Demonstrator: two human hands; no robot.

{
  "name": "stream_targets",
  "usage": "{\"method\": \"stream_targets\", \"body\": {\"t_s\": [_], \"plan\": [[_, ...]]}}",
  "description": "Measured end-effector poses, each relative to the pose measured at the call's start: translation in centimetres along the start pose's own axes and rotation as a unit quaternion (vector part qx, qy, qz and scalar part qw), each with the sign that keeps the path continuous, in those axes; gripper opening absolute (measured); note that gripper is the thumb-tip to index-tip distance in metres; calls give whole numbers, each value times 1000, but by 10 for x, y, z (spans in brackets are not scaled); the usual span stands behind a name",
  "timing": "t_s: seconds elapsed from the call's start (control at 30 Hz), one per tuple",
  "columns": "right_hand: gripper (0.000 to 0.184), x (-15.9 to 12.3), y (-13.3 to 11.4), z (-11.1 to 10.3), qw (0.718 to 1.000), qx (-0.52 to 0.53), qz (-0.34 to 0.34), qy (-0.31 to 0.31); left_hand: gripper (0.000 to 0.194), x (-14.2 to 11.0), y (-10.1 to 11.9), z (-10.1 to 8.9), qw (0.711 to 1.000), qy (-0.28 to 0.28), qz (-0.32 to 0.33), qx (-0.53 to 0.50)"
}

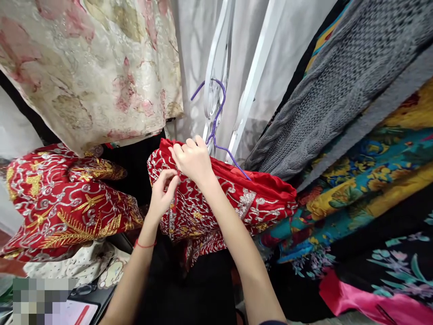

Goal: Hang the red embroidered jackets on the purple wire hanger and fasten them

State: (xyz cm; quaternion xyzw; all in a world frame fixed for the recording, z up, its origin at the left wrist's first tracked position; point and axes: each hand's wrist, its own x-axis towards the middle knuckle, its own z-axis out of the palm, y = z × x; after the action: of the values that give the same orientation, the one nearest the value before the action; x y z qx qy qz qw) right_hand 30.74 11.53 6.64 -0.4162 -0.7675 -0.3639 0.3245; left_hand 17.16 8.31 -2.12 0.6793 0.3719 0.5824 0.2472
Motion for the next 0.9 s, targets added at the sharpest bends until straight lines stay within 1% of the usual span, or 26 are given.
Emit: {"method": "stream_targets", "body": {"t_s": [0.07, 0.13, 0.17, 0.23, 0.3, 0.37, 0.47, 0.57, 0.63, 0.7, 0.77, 0.9], "plan": [[48, -4, 3, 1, 999, 3, -21, 36, 24, -33, -15, 1, 992, 64, -79, -77], [47, -8, 5, 3, 998, 3, -29, 61, 28, -74, -35, 5, 970, 89, -178, -142], [47, -9, 5, 3, 997, 3, -28, 68, 28, -93, -44, 8, 958, 107, -214, -158], [46, -11, 5, 5, 997, 6, -22, 69, 28, -126, -60, 16, 939, 136, -270, -162], [46, -11, 4, 5, 998, 15, -16, 62, 30, -143, -66, 22, 932, 152, -292, -153], [46, -11, 3, 4, 998, 20, -11, 60, 28, -144, -64, 26, 937, 168, -278, -131], [48, -10, 1, 2, 997, 14, -9, 72, 24, -132, -59, 25, 950, 191, -236, -77], [47, -10, -1, 1, 996, 16, -11, 88, 29, -127, -63, 23, 951, 204, -225, -49], [44, -11, -1, 2, 995, 15, -15, 100, 35, -129, -70, 23, 950, 203, -224, -76], [42, -12, 0, 4, 994, 3, -17, 111, 42, -132, -77, 23, 946, 194, -228, -125], [41, -12, 0, 5, 994, -5, -12, 109, 45, -131, -81, 23, 939, 186, -241, -157], [42, -12, -1, 5, 996, 7, -1, 87, 40, -118, -80, 24, 938, 187, -258, -140]]}}
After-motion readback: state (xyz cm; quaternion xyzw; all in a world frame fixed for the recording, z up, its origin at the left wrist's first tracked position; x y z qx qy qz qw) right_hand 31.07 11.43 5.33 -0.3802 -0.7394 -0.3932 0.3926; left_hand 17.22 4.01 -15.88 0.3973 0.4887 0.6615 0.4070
